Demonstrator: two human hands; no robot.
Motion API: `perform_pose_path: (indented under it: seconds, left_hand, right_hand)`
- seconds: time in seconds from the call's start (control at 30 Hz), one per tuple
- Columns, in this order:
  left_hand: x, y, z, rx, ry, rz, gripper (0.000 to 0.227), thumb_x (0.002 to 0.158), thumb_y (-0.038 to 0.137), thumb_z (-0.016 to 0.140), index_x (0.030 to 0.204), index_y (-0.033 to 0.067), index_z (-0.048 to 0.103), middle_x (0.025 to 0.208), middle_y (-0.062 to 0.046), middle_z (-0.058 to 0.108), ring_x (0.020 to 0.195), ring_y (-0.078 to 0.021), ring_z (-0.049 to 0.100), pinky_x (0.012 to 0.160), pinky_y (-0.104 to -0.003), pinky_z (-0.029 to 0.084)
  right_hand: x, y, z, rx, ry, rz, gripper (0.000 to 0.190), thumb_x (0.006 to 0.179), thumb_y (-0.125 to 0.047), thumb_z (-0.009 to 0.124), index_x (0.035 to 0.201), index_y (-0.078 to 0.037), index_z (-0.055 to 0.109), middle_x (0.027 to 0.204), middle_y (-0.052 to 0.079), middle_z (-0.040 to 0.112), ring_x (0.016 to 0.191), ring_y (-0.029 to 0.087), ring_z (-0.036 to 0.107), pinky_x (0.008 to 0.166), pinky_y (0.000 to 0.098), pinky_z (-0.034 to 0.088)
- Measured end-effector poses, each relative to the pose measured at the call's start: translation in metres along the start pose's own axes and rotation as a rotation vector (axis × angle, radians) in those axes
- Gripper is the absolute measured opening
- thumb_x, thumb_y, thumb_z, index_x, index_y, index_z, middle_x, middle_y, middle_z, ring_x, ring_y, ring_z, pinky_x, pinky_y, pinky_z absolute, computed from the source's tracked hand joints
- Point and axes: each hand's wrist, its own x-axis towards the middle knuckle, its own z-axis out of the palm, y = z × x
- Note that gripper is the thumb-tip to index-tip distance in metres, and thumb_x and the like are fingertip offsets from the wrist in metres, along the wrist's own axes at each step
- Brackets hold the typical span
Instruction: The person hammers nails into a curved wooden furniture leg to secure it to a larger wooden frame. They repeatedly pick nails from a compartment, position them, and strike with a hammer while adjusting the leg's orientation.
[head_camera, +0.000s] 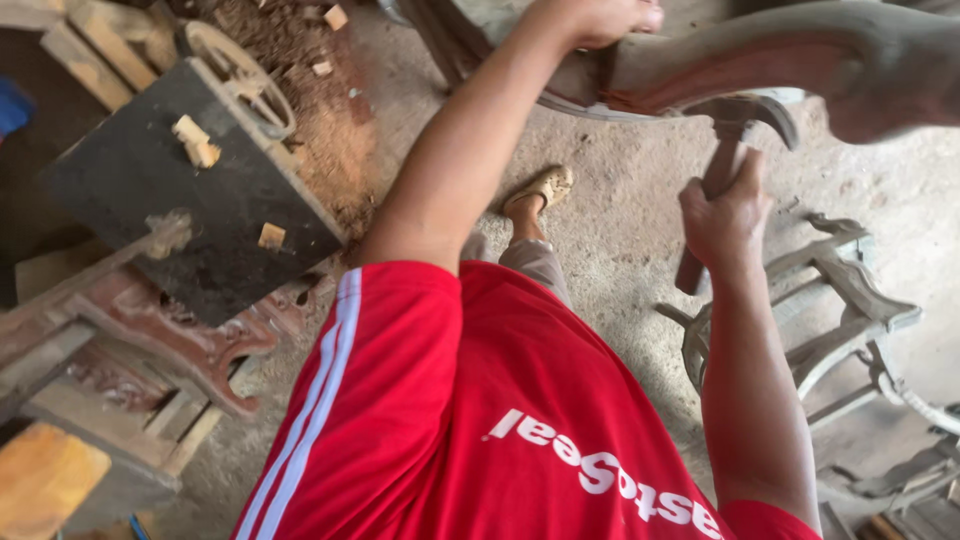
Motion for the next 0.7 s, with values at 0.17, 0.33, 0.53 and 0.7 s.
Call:
perform_pose_path:
  seconds: [0.17,0.33,0.53,0.7]
  left_hand:
    - [-0.015,-0.004,-0.010,-0.072,0.022,-0.045,0.040,0.090,0.048,0.071,0.098,0.0088,0.075,0.078,-0.005,0.073,0.066,-0.0156,0.064,0.063,-0.038,0.052]
    - [-0.020,-0.007,-0.026,-0.314,-0.074,0.076,0.032,0.099,0.034,0.069,0.103,0.0023,0.076,0.088,-0.010,0.073,0.078,-0.0171,0.063,0.072,-0.038,0.050]
    - [-0.027,-0.012,-0.033,-0.136,-0.050,-0.094,0.031,0.098,0.029,0.068,0.108,0.0009,0.075,0.098,-0.011,0.076,0.083,-0.0184,0.069,0.074,-0.036,0.056]
    - [-0.037,-0.015,-0.044,-0.102,-0.013,-0.099,0.031,0.096,0.029,0.070,0.109,0.0009,0.075,0.100,-0.012,0.076,0.087,-0.0202,0.070,0.076,-0.038,0.056]
  right_hand:
    - [-0.008,0.008,0.014,0.090,-0.028,0.149,0.041,0.094,-0.010,0.070,0.123,0.001,0.043,0.099,0.023,0.070,0.077,0.031,0.074,0.066,0.0440,0.064]
    - [-0.053,0.012,0.035,0.260,0.014,0.187,0.045,0.088,-0.017,0.068,0.124,0.000,0.047,0.090,0.020,0.071,0.070,0.031,0.074,0.066,0.0418,0.064]
    - [-0.130,0.037,0.062,0.255,-0.051,0.363,0.054,0.082,-0.025,0.074,0.127,-0.002,0.055,0.090,0.025,0.072,0.082,0.044,0.072,0.076,0.0521,0.056]
    - [-0.159,0.063,0.077,0.294,-0.138,0.500,0.056,0.082,-0.030,0.073,0.129,-0.004,0.056,0.097,0.029,0.072,0.092,0.049,0.070,0.082,0.0544,0.056]
